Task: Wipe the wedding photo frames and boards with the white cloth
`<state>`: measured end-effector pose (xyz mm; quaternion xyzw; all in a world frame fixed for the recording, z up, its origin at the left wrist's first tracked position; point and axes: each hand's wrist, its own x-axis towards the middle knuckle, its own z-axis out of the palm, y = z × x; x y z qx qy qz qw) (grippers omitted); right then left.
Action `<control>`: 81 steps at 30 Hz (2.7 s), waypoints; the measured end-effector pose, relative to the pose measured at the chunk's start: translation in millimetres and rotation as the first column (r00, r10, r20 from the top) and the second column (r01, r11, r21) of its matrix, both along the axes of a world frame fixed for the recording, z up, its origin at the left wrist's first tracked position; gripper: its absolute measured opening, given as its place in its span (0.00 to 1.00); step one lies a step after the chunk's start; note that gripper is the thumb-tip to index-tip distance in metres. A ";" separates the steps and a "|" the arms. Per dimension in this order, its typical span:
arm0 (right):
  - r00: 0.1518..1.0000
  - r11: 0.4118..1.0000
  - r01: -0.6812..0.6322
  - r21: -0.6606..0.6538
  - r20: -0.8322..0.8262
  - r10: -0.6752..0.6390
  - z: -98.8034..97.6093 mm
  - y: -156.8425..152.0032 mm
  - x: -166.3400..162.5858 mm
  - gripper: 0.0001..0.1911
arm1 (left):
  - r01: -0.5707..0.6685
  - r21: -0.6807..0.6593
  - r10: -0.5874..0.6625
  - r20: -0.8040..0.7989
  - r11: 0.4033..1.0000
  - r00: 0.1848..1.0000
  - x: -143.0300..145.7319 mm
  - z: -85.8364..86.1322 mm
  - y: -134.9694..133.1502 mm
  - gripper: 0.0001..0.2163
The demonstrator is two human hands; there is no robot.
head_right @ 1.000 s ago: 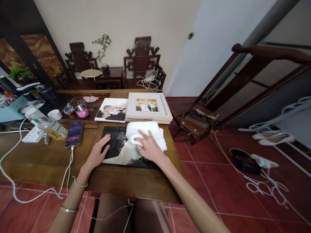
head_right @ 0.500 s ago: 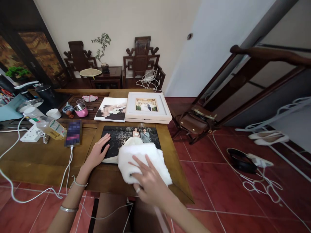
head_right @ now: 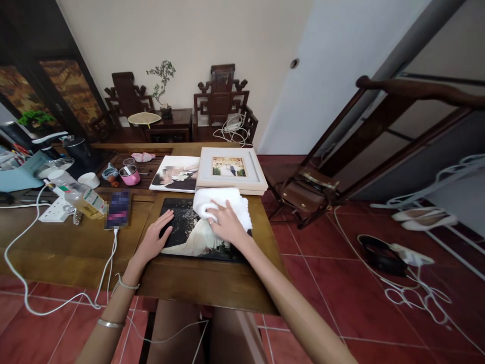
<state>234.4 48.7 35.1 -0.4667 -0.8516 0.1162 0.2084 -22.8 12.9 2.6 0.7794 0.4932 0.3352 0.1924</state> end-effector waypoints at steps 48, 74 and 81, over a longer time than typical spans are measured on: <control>0.991 0.991 -0.135 0.023 0.020 0.135 0.7 -37.8 -32.6 0.16 | -0.031 -0.058 0.031 -0.004 0.998 1.000 1.8 -2.4 -2.4 0.20; 0.996 0.997 -0.052 0.052 -0.073 0.056 -4.6 -79.9 -2.3 0.13 | -0.030 -0.062 0.030 -0.002 0.998 1.000 3.8 -3.0 -2.2 0.19; 0.999 0.999 0.052 0.010 -0.006 -0.052 3.1 -27.0 -48.9 0.16 | -0.018 -0.109 0.037 0.172 0.994 0.984 1.3 2.3 -3.7 0.21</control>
